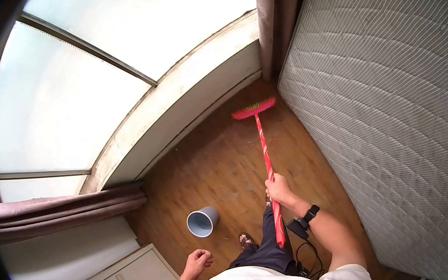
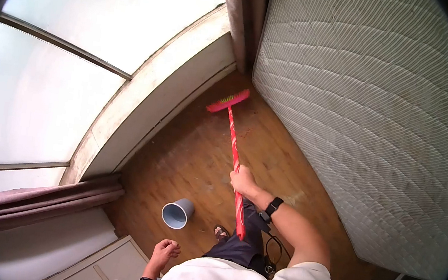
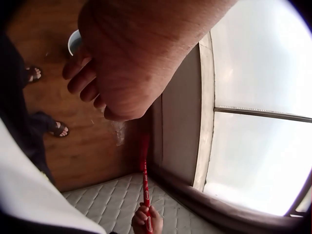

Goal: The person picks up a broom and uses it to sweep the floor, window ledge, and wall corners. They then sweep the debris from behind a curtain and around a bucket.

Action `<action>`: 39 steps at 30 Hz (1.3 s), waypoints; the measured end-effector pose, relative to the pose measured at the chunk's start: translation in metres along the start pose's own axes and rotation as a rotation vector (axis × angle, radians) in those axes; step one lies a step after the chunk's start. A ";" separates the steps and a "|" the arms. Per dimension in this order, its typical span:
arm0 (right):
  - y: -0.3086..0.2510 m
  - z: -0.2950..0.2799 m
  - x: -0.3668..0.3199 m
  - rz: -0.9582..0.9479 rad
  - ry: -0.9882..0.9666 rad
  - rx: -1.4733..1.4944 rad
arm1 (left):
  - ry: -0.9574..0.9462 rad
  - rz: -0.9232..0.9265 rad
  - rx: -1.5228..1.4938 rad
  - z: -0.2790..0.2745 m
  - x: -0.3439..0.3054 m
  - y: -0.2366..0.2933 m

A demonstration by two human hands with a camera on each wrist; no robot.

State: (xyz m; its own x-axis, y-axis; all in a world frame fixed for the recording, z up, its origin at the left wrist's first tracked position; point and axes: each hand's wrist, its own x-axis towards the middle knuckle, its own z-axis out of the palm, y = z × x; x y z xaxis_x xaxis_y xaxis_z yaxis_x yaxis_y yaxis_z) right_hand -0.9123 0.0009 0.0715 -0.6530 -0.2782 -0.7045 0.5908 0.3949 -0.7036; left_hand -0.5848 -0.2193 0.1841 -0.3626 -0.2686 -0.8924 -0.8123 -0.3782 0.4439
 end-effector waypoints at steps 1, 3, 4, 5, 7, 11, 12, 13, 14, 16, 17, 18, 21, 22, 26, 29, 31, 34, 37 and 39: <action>-0.008 0.003 0.020 -0.062 0.022 -0.048 | 0.005 0.001 0.008 0.001 -0.002 0.003; -0.032 0.006 0.055 -0.054 -0.045 0.004 | 0.056 -0.007 0.080 0.004 -0.009 0.007; -0.032 0.009 0.078 -0.088 -0.075 0.136 | 0.066 -0.011 0.088 0.002 -0.010 0.006; -0.037 0.010 0.093 -0.027 -0.113 0.278 | 0.061 -0.022 0.077 -0.001 -0.011 0.003; -0.048 0.005 0.099 0.175 -0.154 0.481 | 0.065 -0.032 0.064 -0.006 -0.016 -0.001; -0.025 -0.005 0.086 0.320 -0.068 0.408 | 0.072 -0.055 -0.017 -0.010 -0.024 -0.014; -0.014 -0.011 0.077 0.337 -0.056 0.346 | 0.083 -0.069 0.010 -0.010 -0.025 -0.015; -0.002 -0.017 0.067 0.351 -0.039 0.287 | 0.080 -0.067 0.007 -0.009 -0.026 -0.014; 0.011 -0.025 0.056 0.356 -0.052 0.258 | 0.087 -0.061 0.016 -0.008 -0.026 -0.013; 0.028 -0.040 0.025 0.378 -0.059 0.219 | 0.080 -0.048 0.024 -0.009 -0.022 -0.012; 0.037 -0.046 0.006 0.398 -0.055 0.209 | 0.046 -0.036 0.032 -0.013 -0.014 -0.015; 0.048 -0.052 -0.013 0.404 -0.066 0.202 | 0.010 -0.023 0.042 -0.018 -0.009 -0.016; 0.081 -0.067 -0.071 0.424 -0.087 0.164 | -0.098 0.026 0.043 -0.028 0.014 -0.013; 0.094 -0.070 -0.091 0.436 -0.084 0.156 | -0.136 0.048 0.067 -0.028 0.016 -0.012; 0.141 -0.066 -0.178 0.451 -0.049 0.148 | -0.230 0.101 0.144 -0.031 0.031 -0.013; 0.186 -0.052 -0.246 0.520 -0.014 0.231 | -0.368 0.081 0.162 -0.045 0.053 -0.028; 0.209 -0.038 -0.296 0.529 0.010 0.277 | -0.378 0.124 0.236 -0.051 0.057 -0.038; 0.235 -0.014 -0.361 0.571 0.079 0.312 | -0.398 0.128 0.283 -0.065 0.066 -0.055; 0.261 0.009 -0.405 0.610 0.124 0.400 | -0.427 -0.040 0.227 -0.091 0.082 -0.085; 0.268 0.021 -0.424 0.569 0.142 0.375 | -0.484 -0.174 0.201 -0.123 0.113 -0.122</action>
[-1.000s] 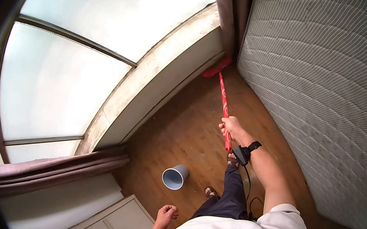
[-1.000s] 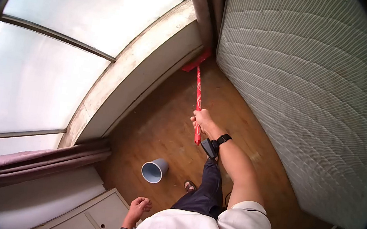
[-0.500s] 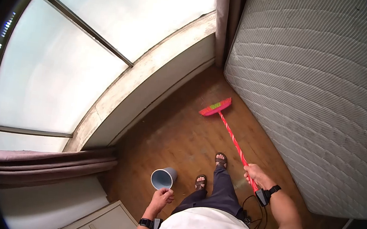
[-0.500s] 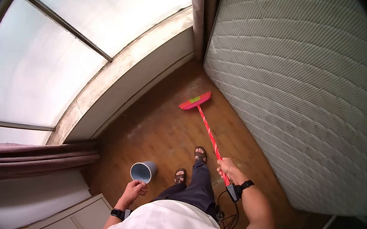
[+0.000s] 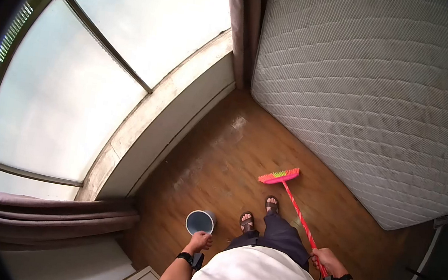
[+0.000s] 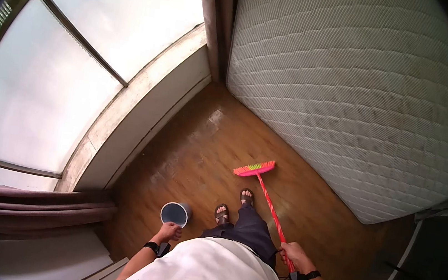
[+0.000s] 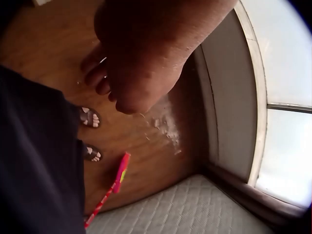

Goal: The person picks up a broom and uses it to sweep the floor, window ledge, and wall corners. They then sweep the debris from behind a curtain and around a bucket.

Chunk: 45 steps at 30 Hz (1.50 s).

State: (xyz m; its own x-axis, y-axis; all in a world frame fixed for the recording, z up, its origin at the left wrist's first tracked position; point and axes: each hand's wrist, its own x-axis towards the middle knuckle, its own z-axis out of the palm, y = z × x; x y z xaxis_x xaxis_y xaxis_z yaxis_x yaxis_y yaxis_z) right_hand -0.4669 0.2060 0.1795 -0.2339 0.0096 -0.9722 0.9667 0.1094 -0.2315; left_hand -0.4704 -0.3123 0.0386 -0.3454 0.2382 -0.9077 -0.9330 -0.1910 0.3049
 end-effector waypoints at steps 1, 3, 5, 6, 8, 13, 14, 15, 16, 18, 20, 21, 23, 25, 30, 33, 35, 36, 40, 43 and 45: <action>0.006 0.001 -0.006 -0.028 0.021 -0.027 | -0.036 -0.068 -0.012 -0.014 0.001 -0.016; 0.007 0.009 -0.021 -0.059 0.021 -0.030 | -0.147 -0.260 -0.247 -0.036 -0.002 -0.042; 0.007 0.009 -0.023 -0.103 0.018 -0.007 | -0.082 -0.109 -0.123 -0.042 -0.001 -0.065; 0.007 0.010 -0.023 -0.138 0.000 0.010 | -0.025 0.030 0.141 -0.039 -0.006 -0.067; -0.004 0.009 -0.027 -0.188 -0.050 0.061 | 0.042 0.311 0.777 -0.021 -0.029 -0.065; -0.025 -0.015 -0.010 -0.235 -0.194 0.190 | 0.070 0.304 0.751 0.012 -0.025 -0.050; -0.029 -0.022 -0.009 -0.218 -0.232 0.195 | 0.077 0.306 0.746 0.015 -0.020 -0.047; -0.031 -0.027 -0.009 -0.221 -0.241 0.186 | -0.098 0.053 0.156 0.003 0.008 -0.051; -0.033 -0.032 -0.011 -0.211 -0.232 0.177 | -0.272 -0.194 -0.441 0.009 0.012 -0.047; -0.036 -0.046 -0.003 -0.208 -0.227 0.154 | -0.053 -0.026 -0.134 0.046 0.005 -0.032; -0.027 -0.059 0.028 -0.156 -0.274 0.137 | 0.175 0.133 0.164 0.080 -0.006 -0.006; -0.023 -0.064 0.043 -0.156 -0.282 0.115 | 0.181 0.164 0.162 0.089 -0.007 -0.002; -0.014 -0.073 0.070 -0.082 -0.222 0.124 | 0.200 0.201 0.138 0.096 -0.005 -0.008; -0.010 -0.081 0.074 -0.053 -0.240 0.080 | 0.042 0.159 0.116 0.090 0.000 -0.012; -0.009 -0.090 0.065 -0.139 -0.267 0.017 | 0.229 0.135 0.310 0.088 -0.001 -0.040; -0.035 -0.086 0.048 -0.189 -0.250 -0.094 | 0.337 0.101 0.343 0.110 -0.030 -0.036; -0.051 -0.081 0.034 -0.200 -0.249 -0.158 | 0.428 0.129 0.401 0.120 -0.044 -0.024; -0.059 -0.082 0.028 -0.210 -0.318 -0.082 | 0.427 0.133 0.393 0.116 -0.042 -0.018; -0.113 -0.062 -0.013 -0.311 -0.577 0.130 | 0.207 0.273 0.066 0.135 -0.054 0.050; -0.165 -0.026 -0.025 -0.446 -0.738 0.143 | 0.030 0.469 -0.025 0.168 -0.062 0.128; -0.209 0.010 -0.033 -0.485 -0.809 0.178 | -0.058 0.589 -0.018 0.196 -0.069 0.186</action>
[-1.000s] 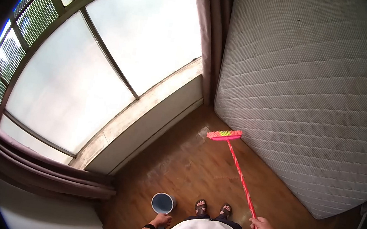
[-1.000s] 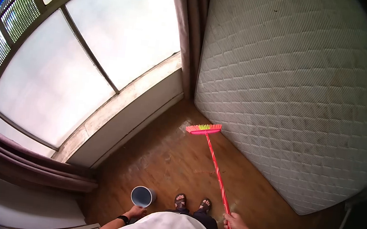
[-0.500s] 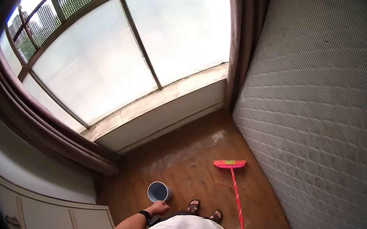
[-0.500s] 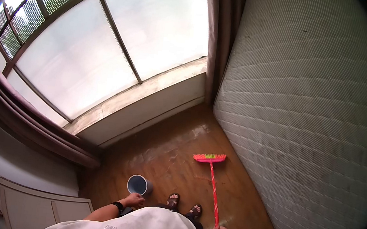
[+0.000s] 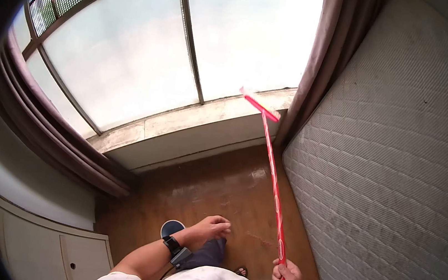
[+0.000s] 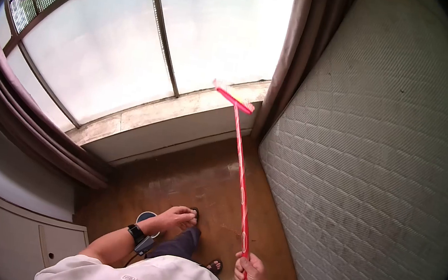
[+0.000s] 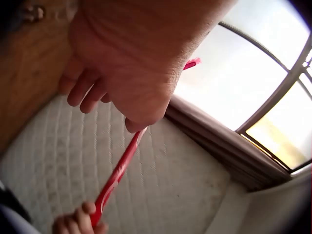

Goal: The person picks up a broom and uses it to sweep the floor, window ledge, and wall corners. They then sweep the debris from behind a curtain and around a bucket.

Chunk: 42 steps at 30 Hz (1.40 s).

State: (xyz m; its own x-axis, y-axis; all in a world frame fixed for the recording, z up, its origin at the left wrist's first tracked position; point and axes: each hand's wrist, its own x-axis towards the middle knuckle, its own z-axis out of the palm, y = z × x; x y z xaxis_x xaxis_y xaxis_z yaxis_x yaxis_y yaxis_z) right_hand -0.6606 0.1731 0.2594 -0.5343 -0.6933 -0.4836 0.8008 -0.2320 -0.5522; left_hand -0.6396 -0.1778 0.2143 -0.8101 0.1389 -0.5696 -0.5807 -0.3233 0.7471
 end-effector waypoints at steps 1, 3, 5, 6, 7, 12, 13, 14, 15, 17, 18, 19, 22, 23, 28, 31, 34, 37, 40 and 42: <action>-0.014 0.016 0.022 -0.051 -0.073 0.054 | -0.018 0.053 0.009 0.023 0.002 0.038; -0.040 0.042 0.073 -0.080 -0.195 0.084 | -0.107 0.095 -0.023 0.041 0.029 0.086; -0.060 0.071 0.129 -0.089 -0.198 -0.061 | -0.203 0.145 -0.066 0.038 0.062 0.122; -0.067 0.086 0.160 -0.088 -0.179 -0.232 | -0.229 0.170 0.000 0.033 0.081 0.134; -0.070 0.099 0.188 -0.078 -0.158 -0.396 | -0.250 0.187 0.063 0.027 0.096 0.144; -0.079 0.162 0.294 0.128 -0.286 -0.991 | 0.314 0.319 0.379 -0.079 0.123 0.142; -0.077 0.170 0.310 0.134 -0.287 -0.986 | 0.327 0.300 0.499 -0.105 0.113 0.148; -0.074 0.174 0.326 0.167 -0.248 -0.993 | 0.338 0.279 0.617 -0.131 0.106 0.152; -0.073 0.176 0.341 0.199 -0.207 -1.002 | 0.331 0.273 0.644 -0.152 0.099 0.144; -0.069 0.161 0.382 0.123 -0.096 -0.904 | 0.317 0.224 0.683 -0.176 0.081 0.130; -0.069 0.151 0.400 0.041 0.011 -0.807 | 0.313 0.180 0.694 -0.180 0.070 0.131; -0.078 0.149 0.418 0.031 0.085 -0.768 | 0.312 0.174 0.693 -0.182 0.065 0.133; -0.115 0.143 0.476 0.066 0.244 -0.631 | 0.281 0.090 0.678 -0.184 0.055 0.136; -0.125 0.136 0.497 0.069 0.206 -0.527 | 0.256 0.094 0.639 -0.182 0.058 0.139; -0.178 0.134 0.582 -0.134 0.443 -0.047 | 0.225 0.099 0.585 -0.174 0.093 0.176; -0.203 0.121 0.626 -0.169 0.392 0.040 | 0.399 0.046 0.816 -0.172 0.118 0.209; -0.245 0.105 0.663 -0.212 0.398 0.066 | 0.476 -0.083 0.956 -0.174 0.136 0.226; -0.304 0.079 0.696 -0.260 0.477 0.048 | 0.528 -0.186 1.026 -0.175 0.167 0.251; -0.356 0.046 0.726 -0.226 0.511 -0.003 | 0.574 -0.132 1.031 -0.168 0.210 0.281; -0.361 0.032 0.745 -0.147 0.474 0.011 | 0.584 -0.067 1.017 -0.166 0.227 0.292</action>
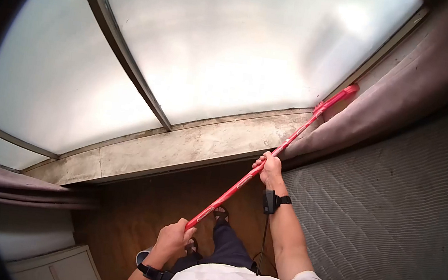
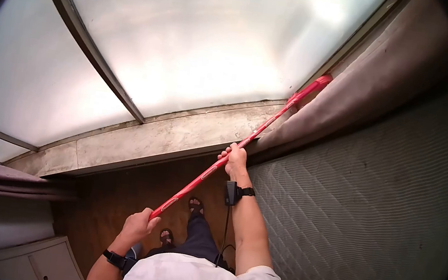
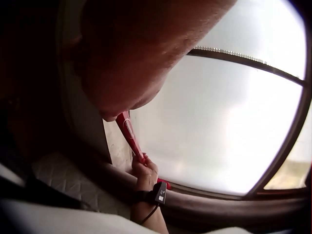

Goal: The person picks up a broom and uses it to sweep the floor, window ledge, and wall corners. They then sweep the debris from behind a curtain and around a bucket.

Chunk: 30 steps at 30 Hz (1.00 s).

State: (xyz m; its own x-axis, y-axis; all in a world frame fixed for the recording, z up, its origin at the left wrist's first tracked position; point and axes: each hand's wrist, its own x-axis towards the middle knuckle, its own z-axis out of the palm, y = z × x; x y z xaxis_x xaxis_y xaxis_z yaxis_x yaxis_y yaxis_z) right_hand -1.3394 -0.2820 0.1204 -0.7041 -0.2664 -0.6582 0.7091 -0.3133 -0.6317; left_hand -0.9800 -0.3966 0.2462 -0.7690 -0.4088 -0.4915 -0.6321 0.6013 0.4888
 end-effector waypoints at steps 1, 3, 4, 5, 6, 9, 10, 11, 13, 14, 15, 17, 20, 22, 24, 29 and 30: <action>0.006 0.003 0.007 0.021 -0.043 -0.034 | 0.027 -0.044 0.002 0.000 0.000 0.002; 0.029 0.014 0.008 0.069 -0.148 -0.082 | 0.082 -0.124 -0.024 0.005 -0.008 -0.008; 0.045 0.028 -0.010 0.050 -0.158 -0.165 | 0.101 -0.162 -0.051 0.011 -0.023 -0.026; 0.065 0.037 -0.026 0.108 -0.160 -0.228 | 0.108 -0.223 -0.040 0.019 -0.042 -0.041; 0.086 0.042 -0.047 0.182 -0.180 -0.274 | 0.116 -0.283 -0.028 0.031 -0.066 -0.059; 0.148 0.023 -0.091 0.435 -0.421 -0.412 | 0.069 -0.401 -0.108 0.074 -0.142 -0.113; 0.159 0.016 -0.107 0.567 -0.470 -0.416 | 0.039 -0.449 -0.158 0.081 -0.164 -0.119; 0.164 0.009 -0.121 0.627 -0.491 -0.426 | 0.003 -0.500 -0.173 0.095 -0.187 -0.135; 0.161 0.003 -0.137 0.655 -0.501 -0.427 | -0.031 -0.522 -0.193 0.093 -0.186 -0.140; 0.153 0.000 -0.138 0.627 -0.490 -0.425 | -0.104 -0.512 -0.179 0.082 -0.181 -0.133; 0.141 -0.002 -0.136 0.560 -0.472 -0.408 | -0.176 -0.500 -0.168 0.074 -0.167 -0.123; 0.099 0.004 -0.129 0.443 -0.412 -0.416 | -0.019 -0.346 -0.111 0.074 -0.129 -0.109; 0.026 0.022 -0.120 0.137 -0.348 -0.423 | 0.141 -0.153 -0.137 0.081 -0.063 -0.098; -0.023 0.034 -0.119 -0.077 -0.370 -0.399 | 0.149 -0.050 -0.148 0.067 -0.021 -0.079; -0.072 0.050 -0.124 -0.265 -0.359 -0.442 | 0.203 0.069 -0.250 0.046 0.008 -0.041; -0.110 0.060 -0.116 -0.296 -0.404 -0.409 | 0.282 0.055 -0.212 0.015 0.015 -0.005; -0.103 0.056 -0.111 -0.297 -0.401 -0.407 | 0.278 0.026 -0.172 0.010 0.007 -0.007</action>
State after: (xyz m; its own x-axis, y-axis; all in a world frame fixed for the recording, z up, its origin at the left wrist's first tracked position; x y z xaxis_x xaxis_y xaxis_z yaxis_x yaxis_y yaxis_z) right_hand -1.3363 -0.2715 0.2817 -0.7763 -0.5665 -0.2766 0.3838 -0.0765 -0.9203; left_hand -0.9801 -0.3962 0.2321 -0.7666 -0.5811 -0.2732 -0.6009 0.4990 0.6244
